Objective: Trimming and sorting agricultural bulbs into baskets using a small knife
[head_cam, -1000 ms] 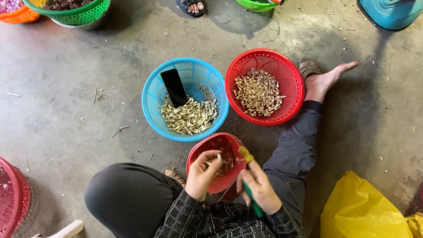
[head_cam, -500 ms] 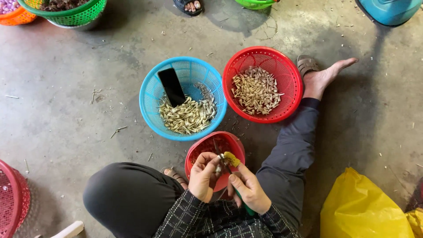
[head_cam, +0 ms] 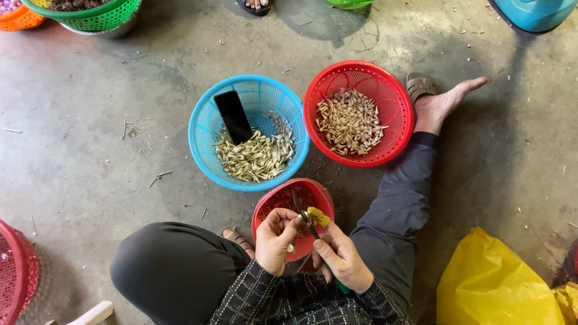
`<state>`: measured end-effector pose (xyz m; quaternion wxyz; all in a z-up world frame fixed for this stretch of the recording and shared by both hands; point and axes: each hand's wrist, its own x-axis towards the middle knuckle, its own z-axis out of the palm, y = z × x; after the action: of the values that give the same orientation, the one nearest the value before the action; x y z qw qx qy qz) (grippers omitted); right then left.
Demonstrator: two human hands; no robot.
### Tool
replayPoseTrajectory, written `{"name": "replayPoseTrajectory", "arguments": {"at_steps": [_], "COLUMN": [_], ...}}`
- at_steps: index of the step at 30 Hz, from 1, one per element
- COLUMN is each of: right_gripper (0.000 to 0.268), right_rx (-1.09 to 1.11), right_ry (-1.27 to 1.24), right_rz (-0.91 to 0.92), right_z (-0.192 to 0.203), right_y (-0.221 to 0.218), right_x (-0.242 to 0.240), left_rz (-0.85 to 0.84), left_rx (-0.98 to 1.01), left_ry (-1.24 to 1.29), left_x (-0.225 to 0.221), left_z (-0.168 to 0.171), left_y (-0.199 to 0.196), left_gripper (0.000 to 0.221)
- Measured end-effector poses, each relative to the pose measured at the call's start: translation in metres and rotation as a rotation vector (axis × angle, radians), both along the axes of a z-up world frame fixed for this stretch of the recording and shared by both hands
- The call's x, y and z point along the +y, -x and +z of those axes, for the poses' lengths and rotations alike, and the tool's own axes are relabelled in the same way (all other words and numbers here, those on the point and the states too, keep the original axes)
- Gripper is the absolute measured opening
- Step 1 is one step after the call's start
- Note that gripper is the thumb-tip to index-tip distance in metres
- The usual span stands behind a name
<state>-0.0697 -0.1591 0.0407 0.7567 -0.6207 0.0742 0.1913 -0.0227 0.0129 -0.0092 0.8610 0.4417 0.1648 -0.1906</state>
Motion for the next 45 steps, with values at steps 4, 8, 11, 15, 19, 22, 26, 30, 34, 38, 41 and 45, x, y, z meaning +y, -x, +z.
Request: {"name": "replayPoseTrajectory", "arguments": {"at_steps": [4,8,11,15,19,22,26,30,34,38,41,45], "right_gripper": [0.062,0.06,0.058,0.056,0.058,0.054,0.028,0.02,0.019,0.064,0.067,0.046], "right_rx": [0.001,-0.031,-0.001,-0.02,0.024,0.047,0.259,0.239,0.167,-0.014,0.0,0.038], "right_ry": [0.005,0.007,0.008,-0.021,-0.054,-0.089,-0.164,-0.369,-0.339,-0.236,-0.174,-0.14], "right_rz": [0.004,0.007,-0.022,-0.016,-0.027,-0.077,-0.485,-0.557,-0.557,-0.265,-0.143,-0.176], "right_z": [0.003,0.005,0.001,0.004,0.003,0.012,-0.057,-0.092,-0.085,-0.028,-0.01,-0.012], "right_y": [-0.001,-0.002,0.0,-0.002,-0.006,-0.013,-0.009,0.014,0.027,0.013,-0.002,0.001], "right_x": [0.0,0.001,0.001,0.001,-0.001,-0.002,-0.038,-0.065,-0.073,-0.057,-0.035,-0.029], "left_rz": [0.005,-0.034,-0.04,-0.041,-0.07,-0.123,-0.207,-0.155,0.017,-0.002,0.062,0.1], "left_rx": [-0.038,-0.087,-0.137,-0.167,-0.197,-0.196,-0.169,-0.451,-0.121,0.122,0.153,0.049], "left_ry": [-0.088,-0.238,-0.321,-0.359,-0.4,-0.391,-0.476,-0.696,-0.571,-0.27,-0.165,-0.154], "left_x": [0.0,0.003,0.003,0.002,0.001,-0.001,-0.026,-0.103,-0.15,-0.13,-0.118,-0.092], "left_z": [0.004,0.022,0.025,0.025,0.022,0.015,0.054,0.005,-0.081,-0.041,-0.017,0.023], "left_y": [-0.001,-0.003,-0.002,-0.001,-0.001,-0.003,-0.032,-0.118,-0.159,-0.109,-0.081,-0.063], "left_gripper": [0.01,0.007,0.007,0.009,0.008,0.008,0.019,0.022,0.041,0.036,0.044,0.036]}}
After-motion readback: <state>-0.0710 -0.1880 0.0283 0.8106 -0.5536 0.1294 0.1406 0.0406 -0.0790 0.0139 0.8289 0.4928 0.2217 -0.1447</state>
